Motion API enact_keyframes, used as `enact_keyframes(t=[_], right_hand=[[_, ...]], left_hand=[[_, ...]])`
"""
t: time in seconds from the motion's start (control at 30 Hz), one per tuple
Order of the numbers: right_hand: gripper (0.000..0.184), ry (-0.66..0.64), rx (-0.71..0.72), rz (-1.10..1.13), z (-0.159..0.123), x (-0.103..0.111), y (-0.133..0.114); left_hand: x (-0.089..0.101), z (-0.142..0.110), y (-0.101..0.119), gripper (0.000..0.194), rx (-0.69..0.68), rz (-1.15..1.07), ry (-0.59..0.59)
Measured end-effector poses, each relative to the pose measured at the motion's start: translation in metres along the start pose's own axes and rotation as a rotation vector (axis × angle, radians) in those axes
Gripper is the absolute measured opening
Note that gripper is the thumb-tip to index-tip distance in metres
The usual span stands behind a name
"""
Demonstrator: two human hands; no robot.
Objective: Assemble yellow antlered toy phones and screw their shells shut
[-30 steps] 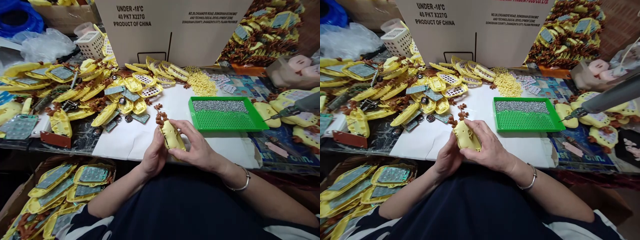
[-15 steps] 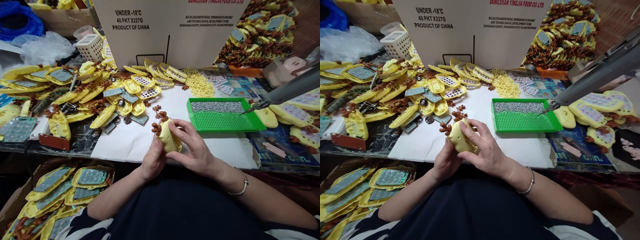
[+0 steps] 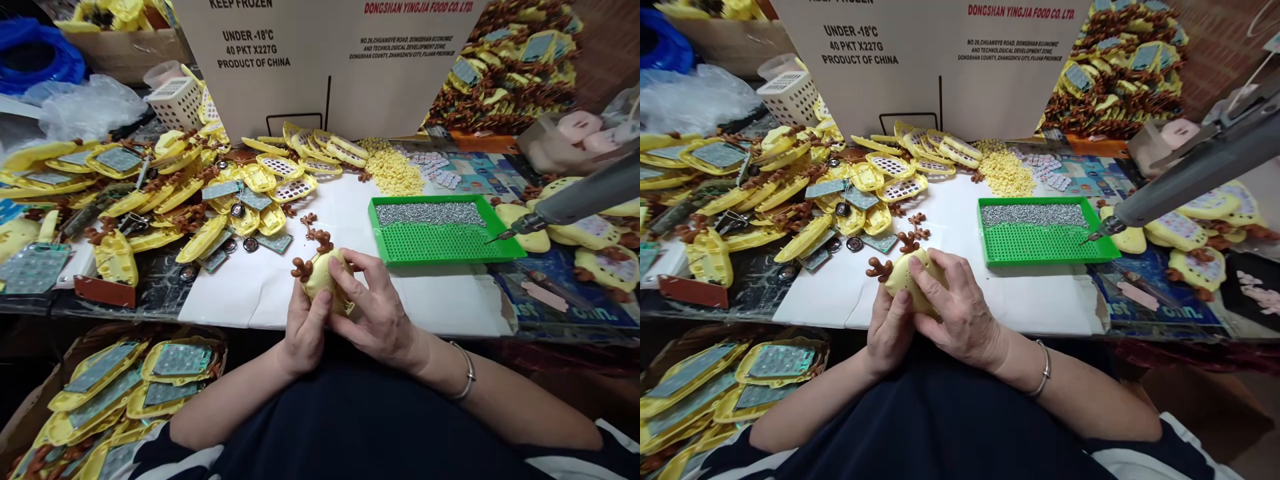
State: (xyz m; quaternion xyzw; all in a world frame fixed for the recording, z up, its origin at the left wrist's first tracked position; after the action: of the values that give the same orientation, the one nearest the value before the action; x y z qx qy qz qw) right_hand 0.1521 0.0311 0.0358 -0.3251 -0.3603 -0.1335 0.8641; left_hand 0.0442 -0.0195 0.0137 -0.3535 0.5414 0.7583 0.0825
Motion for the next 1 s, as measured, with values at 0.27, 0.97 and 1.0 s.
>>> enact_keyframes(t=[0.27, 0.97, 1.0], right_hand=[[0.050, 0.009, -0.061, 0.178, 0.006, 0.012, 0.010], [0.027, -0.267, -0.720, 0.907, 0.000, 0.018, 0.023], [0.028, -0.297, -0.725, 0.911, -0.002, 0.017, 0.020]], left_hand=[[0.018, 0.001, 0.001, 0.033, -0.159, 0.068, -0.222], [0.022, -0.003, 0.009, 0.027, -0.175, 0.493, -0.323], [0.021, -0.002, 0.009, 0.024, -0.178, 0.484, -0.307]])
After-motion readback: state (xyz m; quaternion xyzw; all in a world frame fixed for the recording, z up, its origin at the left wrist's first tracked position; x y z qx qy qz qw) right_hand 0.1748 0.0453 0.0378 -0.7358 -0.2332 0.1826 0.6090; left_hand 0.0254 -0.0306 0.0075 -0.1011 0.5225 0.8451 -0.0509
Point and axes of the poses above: each hand's wrist, its own z-axis towards the middle knuckle, its own x-axis out of the back of the hand, y = z × x, the point moved 2 cm from there along z, towards the middle knuckle, and after that the axes turned 14 degrees about -x, right-handed, at the moved point
